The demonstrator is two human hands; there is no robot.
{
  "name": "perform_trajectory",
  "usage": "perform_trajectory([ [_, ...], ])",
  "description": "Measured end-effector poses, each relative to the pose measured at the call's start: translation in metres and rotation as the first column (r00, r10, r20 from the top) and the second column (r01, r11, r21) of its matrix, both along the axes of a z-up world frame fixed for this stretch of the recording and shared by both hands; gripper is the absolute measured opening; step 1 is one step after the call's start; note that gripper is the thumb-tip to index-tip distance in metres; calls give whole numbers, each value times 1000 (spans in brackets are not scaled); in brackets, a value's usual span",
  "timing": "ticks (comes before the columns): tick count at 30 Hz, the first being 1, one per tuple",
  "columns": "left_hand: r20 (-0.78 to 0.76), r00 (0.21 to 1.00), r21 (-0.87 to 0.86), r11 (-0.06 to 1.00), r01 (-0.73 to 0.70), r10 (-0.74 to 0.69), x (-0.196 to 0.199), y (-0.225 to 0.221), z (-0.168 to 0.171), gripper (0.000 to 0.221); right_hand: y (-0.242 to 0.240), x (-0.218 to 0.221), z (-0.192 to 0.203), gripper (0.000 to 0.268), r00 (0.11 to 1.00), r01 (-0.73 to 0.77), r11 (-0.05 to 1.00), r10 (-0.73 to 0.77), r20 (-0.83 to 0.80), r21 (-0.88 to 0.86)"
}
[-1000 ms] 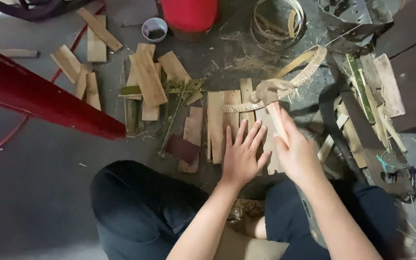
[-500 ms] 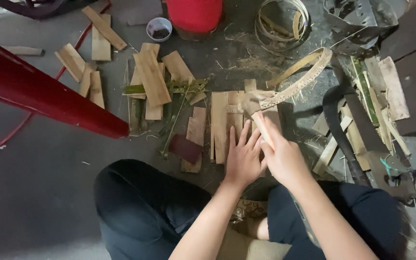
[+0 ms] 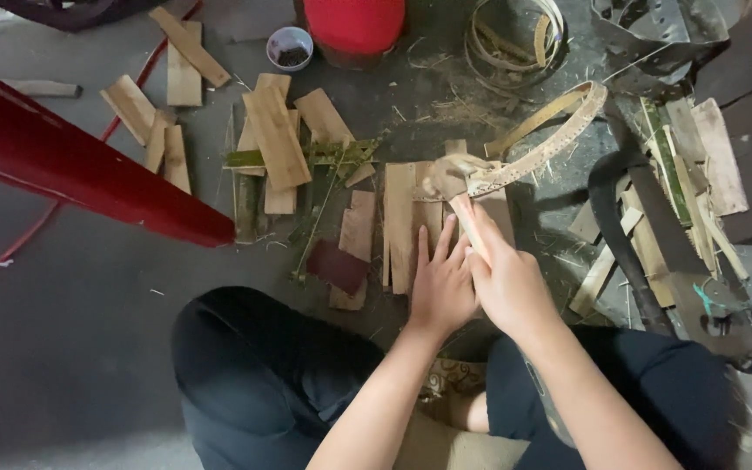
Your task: Hammering thin wooden slats onto a curved frame to assemble a wooden structure.
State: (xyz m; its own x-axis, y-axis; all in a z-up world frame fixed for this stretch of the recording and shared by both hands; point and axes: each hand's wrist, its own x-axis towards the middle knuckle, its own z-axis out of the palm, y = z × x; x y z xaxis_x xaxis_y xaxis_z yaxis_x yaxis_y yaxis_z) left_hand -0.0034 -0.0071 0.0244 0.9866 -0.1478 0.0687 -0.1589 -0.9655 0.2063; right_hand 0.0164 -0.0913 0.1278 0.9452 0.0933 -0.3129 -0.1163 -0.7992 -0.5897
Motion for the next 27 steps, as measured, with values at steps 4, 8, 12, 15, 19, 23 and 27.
perform_trajectory([
  [4,-3,999,-40,999,33,-33,0,3,-10,63,8,-6,7,62,999,-32,999,32,1,14],
  [8,-28,998,-102,993,51,-54,5,2,-8,62,3,-6,2,61,999,25,999,-23,-48,47],
  [12,-32,999,-63,997,41,-43,3,2,-18,69,-31,-29,-12,57,965,254,806,-252,-78,535],
  [15,263,965,-216,975,57,2,3,0,-36,65,-67,-51,-25,47,906,382,717,-416,-81,584],
  [19,284,959,-145,988,49,-6,2,1,-33,64,-91,-55,-49,27,771,594,597,-614,-170,540],
  [23,140,990,-105,994,29,-14,3,-1,-25,67,-123,-48,-119,35,748,639,612,-635,-192,466],
  [27,-89,995,-193,981,30,-48,7,5,-20,75,-120,-45,-146,57,787,614,648,-550,-280,450],
])
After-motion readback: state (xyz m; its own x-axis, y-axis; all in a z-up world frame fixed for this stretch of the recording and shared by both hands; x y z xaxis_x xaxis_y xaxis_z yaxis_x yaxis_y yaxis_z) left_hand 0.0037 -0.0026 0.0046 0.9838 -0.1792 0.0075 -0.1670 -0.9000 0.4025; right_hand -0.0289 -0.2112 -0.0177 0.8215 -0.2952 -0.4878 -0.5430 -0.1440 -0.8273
